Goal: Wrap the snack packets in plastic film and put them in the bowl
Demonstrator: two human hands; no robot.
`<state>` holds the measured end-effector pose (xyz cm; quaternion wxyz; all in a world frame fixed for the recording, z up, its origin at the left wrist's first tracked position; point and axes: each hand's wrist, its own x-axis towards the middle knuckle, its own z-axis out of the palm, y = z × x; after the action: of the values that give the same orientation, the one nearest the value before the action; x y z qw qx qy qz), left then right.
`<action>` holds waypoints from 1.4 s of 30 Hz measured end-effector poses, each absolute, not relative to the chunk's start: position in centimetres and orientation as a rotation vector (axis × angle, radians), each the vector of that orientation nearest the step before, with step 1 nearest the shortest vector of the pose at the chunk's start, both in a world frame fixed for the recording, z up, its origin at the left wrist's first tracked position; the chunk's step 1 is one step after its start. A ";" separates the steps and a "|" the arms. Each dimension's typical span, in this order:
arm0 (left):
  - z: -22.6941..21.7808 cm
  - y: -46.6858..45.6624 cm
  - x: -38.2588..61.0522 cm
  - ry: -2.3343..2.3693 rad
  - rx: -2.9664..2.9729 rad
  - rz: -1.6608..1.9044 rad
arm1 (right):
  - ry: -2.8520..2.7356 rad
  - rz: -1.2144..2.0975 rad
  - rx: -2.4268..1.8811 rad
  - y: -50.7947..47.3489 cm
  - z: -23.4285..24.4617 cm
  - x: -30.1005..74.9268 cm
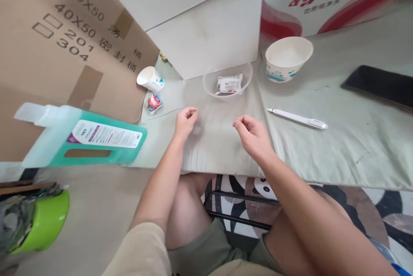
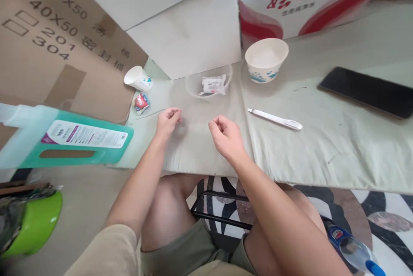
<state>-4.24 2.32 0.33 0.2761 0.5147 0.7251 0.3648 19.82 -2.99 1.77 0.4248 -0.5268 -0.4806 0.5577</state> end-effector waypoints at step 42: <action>-1.4 1.4 2.7 1.524 1.357 0.970 | -1.754 0.229 -1.837 -1.5 -3.0 32.2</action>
<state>2.73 1.42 -1.43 0.4269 0.5432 0.6100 0.3880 32.21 -1.49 -3.05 0.2916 -0.6890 -0.6579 0.0859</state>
